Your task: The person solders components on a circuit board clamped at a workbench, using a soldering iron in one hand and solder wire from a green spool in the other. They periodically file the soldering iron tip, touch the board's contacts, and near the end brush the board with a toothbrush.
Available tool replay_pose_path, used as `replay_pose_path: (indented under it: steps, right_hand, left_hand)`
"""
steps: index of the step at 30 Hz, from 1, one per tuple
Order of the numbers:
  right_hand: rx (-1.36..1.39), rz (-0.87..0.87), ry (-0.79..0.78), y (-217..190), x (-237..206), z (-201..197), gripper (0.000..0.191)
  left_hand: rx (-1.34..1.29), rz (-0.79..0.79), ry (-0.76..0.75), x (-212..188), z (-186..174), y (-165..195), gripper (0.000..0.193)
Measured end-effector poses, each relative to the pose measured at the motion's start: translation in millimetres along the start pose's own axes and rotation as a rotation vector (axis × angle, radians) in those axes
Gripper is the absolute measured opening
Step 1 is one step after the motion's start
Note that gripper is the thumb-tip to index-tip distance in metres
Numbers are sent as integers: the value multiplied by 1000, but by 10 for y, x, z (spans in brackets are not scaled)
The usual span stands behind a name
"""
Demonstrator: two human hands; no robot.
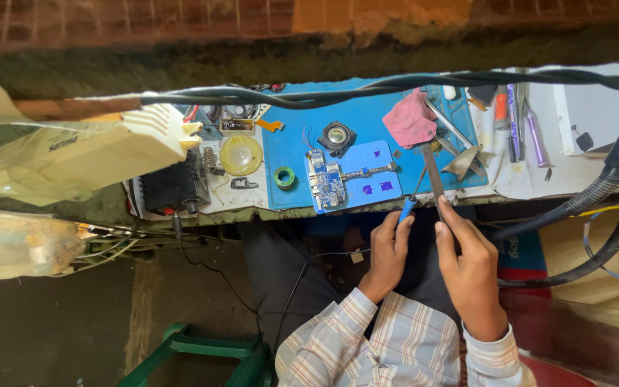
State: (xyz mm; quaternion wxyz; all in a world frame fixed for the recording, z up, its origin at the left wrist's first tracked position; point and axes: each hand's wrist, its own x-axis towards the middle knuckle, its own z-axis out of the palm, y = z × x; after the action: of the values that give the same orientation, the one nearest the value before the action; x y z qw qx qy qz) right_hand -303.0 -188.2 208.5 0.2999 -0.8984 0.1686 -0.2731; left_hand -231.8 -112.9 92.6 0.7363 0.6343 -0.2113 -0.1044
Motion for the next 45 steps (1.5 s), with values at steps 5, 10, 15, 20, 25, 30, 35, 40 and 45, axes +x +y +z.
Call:
replay_pose_path:
  steps: [5, 10, 15, 20, 25, 30, 35, 40, 45]
  right_hand:
    - [17, 55, -34, 14, 137, 1, 36]
    - [-9, 34, -14, -45, -42, -15, 37]
    - [-19, 106, -29, -74, -38, 21, 40]
    - [-4, -10, -3, -26, 215, 71, 38]
    - [-106, 58, -14, -40, -53, 96, 43]
    - [33, 127, 12, 68, -290, 155, 42]
    - [148, 199, 27, 143, -240, 183, 43]
    - [68, 152, 34, 39, -249, 201, 41]
    - [-17, 41, 5, -36, -161, 171, 41]
  left_hand:
    - [17, -41, -2, -27, 12, 25, 20]
    - [1, -79, -1, -33, 14, 63, 21]
    - [18, -52, -19, -23, -23, 85, 20]
    - [49, -28, -24, -20, -44, 92, 20]
    - [6, -12, -10, -9, -45, 50, 21]
    - [2, -70, -16, -20, -76, 1, 21]
    - [-16, -71, -3, -16, -86, 20, 23]
    - [-27, -49, -5, -5, -104, 41, 23]
    - [-22, -69, -22, -12, -114, 37, 22]
